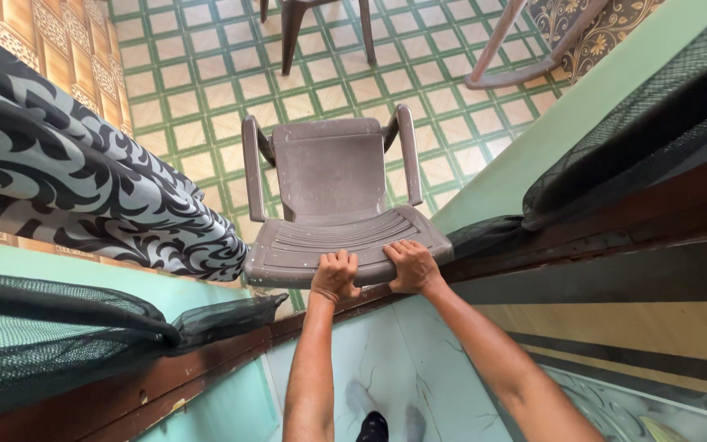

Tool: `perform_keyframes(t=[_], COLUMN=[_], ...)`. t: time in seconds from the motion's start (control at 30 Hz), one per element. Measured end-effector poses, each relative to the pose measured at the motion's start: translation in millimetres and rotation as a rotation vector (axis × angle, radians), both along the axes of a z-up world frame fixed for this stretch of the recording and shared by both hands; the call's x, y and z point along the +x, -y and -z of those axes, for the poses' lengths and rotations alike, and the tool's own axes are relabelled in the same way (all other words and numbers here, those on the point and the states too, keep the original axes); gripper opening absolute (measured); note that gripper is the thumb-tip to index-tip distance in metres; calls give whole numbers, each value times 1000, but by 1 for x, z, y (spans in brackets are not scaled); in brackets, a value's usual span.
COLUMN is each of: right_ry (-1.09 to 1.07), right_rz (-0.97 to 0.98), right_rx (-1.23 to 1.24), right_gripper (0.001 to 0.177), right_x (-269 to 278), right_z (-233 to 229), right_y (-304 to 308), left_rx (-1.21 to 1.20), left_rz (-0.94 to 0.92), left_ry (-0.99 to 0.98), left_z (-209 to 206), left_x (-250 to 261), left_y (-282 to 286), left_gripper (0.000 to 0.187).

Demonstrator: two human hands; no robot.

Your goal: The person moves a brown plastic chair from a bedroom to an outdoor patio area. They carry the chair through a doorway and place it among other chairs on the tiled floor.

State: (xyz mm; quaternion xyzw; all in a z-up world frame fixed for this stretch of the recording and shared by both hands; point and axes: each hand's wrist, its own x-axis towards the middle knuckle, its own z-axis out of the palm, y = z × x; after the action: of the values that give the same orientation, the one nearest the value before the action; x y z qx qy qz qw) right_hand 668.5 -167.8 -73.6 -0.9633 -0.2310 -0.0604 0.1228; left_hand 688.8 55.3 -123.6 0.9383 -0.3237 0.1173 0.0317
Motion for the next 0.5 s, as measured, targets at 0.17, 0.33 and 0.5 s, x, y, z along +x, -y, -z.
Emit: perform_keyframes(t=[0.17,0.33,0.5], right_ry=[-192,-346,-339], right_rz=[45,41,26], right_rx=[-71,-111,-101], right_gripper=[66,87,94], right_x=[5,17,23], right_z=[-10,-20,-20], right_y=[-6,-6,-7], left_rx=[11,-8,-17], left_rz=[-30,-25,-14], left_ry=[31,20,5], left_z=[-3,-9,-9], left_x=[-3,-1,2], left_y=[-2,-1,-4], left_gripper=[60,59,57])
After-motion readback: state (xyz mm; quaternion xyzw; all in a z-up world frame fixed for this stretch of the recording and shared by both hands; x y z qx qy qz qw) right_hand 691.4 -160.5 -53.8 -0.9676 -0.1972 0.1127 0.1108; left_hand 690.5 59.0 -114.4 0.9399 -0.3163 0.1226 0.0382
